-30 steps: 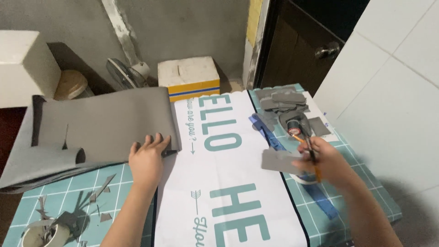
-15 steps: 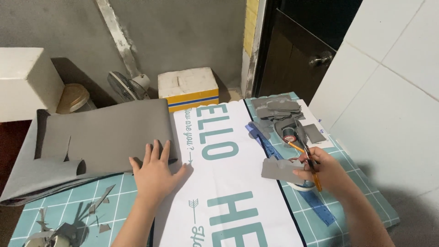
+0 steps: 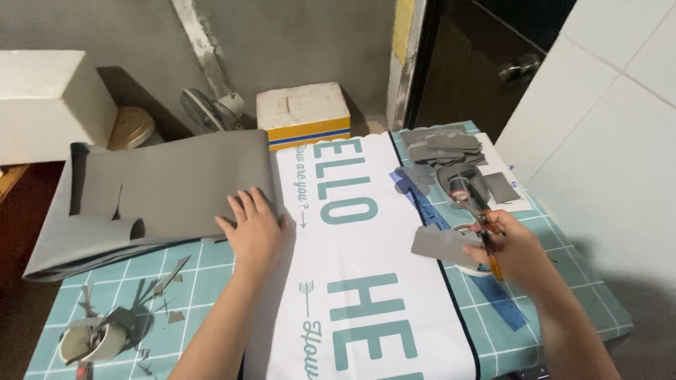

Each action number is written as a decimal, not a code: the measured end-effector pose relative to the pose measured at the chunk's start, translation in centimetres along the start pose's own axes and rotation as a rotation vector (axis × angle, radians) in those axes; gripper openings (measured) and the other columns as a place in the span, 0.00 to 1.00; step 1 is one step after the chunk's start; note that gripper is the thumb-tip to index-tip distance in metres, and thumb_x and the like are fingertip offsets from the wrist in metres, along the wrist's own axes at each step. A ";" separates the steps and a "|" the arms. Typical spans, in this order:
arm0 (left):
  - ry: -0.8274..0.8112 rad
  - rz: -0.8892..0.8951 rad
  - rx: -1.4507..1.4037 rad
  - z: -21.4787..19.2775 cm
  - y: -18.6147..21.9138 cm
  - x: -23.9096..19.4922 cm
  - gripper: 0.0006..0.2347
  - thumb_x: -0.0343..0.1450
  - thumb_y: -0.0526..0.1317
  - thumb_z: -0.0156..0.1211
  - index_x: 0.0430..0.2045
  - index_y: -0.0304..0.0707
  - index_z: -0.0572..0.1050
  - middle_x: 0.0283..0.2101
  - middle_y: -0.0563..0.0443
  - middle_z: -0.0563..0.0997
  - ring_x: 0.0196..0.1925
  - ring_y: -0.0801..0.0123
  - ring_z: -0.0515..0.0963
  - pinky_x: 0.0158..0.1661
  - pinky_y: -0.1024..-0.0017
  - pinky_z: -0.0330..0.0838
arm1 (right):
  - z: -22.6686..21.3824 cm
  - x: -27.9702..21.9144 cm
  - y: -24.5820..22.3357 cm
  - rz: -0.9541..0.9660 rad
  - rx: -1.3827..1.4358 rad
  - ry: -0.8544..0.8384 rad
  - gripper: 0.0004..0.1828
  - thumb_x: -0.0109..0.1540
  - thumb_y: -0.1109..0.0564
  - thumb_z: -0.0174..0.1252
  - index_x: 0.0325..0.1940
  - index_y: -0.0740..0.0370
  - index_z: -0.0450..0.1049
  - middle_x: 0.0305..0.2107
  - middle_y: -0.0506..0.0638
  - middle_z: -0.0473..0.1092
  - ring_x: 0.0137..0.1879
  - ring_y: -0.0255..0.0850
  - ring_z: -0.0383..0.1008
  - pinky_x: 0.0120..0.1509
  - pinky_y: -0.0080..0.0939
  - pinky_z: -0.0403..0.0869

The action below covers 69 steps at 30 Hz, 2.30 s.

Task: Cutting out decorative shapes from grey foam sheets using scissors and a pencil for marking.

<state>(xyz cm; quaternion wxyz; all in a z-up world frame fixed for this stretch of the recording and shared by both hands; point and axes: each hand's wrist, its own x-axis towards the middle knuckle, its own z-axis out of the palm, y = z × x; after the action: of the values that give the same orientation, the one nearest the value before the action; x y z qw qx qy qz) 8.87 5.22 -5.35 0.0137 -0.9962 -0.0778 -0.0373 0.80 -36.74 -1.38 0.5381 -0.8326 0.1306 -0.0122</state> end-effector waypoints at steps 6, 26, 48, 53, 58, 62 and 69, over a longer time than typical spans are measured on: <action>0.424 0.089 0.208 11.9 -2.7 5.0 0.24 0.71 0.34 0.37 0.63 0.18 0.63 0.65 0.22 0.70 0.67 0.38 0.71 0.61 0.55 0.70 | -0.1 0.6 2.1 -0.197 -0.133 -0.049 0.24 0.53 0.67 0.72 0.50 0.64 0.70 0.42 0.57 0.79 0.47 0.46 0.83 0.45 0.41 0.82; 0.267 0.239 0.070 10.6 -1.5 2.7 0.27 0.68 0.26 0.40 0.67 0.18 0.56 0.67 0.23 0.66 0.71 0.42 0.66 0.59 0.67 0.73 | 0.4 0.4 0.9 -0.132 -0.072 -0.045 0.20 0.54 0.67 0.73 0.44 0.61 0.71 0.28 0.56 0.76 0.34 0.42 0.79 0.35 0.36 0.74; -0.215 0.397 -0.362 -0.1 25.9 12.7 0.23 0.69 0.55 0.70 0.49 0.38 0.72 0.49 0.40 0.77 0.52 0.50 0.77 0.45 0.57 0.76 | 3.5 -1.9 2.8 0.006 0.251 0.169 0.24 0.51 0.67 0.71 0.48 0.58 0.71 0.31 0.54 0.83 0.34 0.40 0.83 0.44 0.35 0.77; -0.384 0.390 -0.289 -2.2 24.8 12.6 0.17 0.68 0.55 0.69 0.32 0.38 0.81 0.36 0.46 0.81 0.39 0.56 0.80 0.34 0.66 0.73 | 3.6 -1.6 4.3 -0.132 0.265 0.135 0.25 0.50 0.68 0.74 0.46 0.58 0.70 0.30 0.49 0.79 0.30 0.35 0.76 0.42 0.32 0.74; -0.457 0.333 -0.281 -3.6 24.7 11.4 0.16 0.71 0.55 0.67 0.36 0.40 0.82 0.34 0.50 0.80 0.36 0.61 0.80 0.33 0.72 0.71 | 3.5 -1.8 3.5 -0.080 0.239 0.145 0.25 0.49 0.66 0.73 0.47 0.57 0.71 0.34 0.50 0.82 0.36 0.38 0.84 0.46 0.34 0.79; -0.454 0.339 -0.208 -3.7 25.0 11.2 0.16 0.72 0.53 0.66 0.41 0.41 0.78 0.42 0.48 0.82 0.43 0.58 0.81 0.40 0.67 0.75 | 3.8 -1.2 5.0 -0.112 0.229 0.153 0.25 0.49 0.66 0.74 0.44 0.58 0.70 0.28 0.48 0.79 0.31 0.35 0.77 0.41 0.34 0.76; -0.376 0.447 -0.177 -4.0 25.4 9.9 0.23 0.68 0.63 0.66 0.39 0.43 0.77 0.40 0.50 0.82 0.43 0.58 0.81 0.38 0.64 0.75 | 3.5 -2.1 3.4 -0.068 0.183 0.127 0.24 0.50 0.67 0.73 0.44 0.57 0.69 0.29 0.49 0.80 0.33 0.37 0.81 0.46 0.35 0.77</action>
<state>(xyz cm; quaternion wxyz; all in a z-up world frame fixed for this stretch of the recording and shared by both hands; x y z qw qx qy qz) 22.31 -18.46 -1.20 -0.0798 -0.9754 0.1456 0.1452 -1.39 -34.43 -5.63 0.6017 -0.7816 0.1344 -0.0951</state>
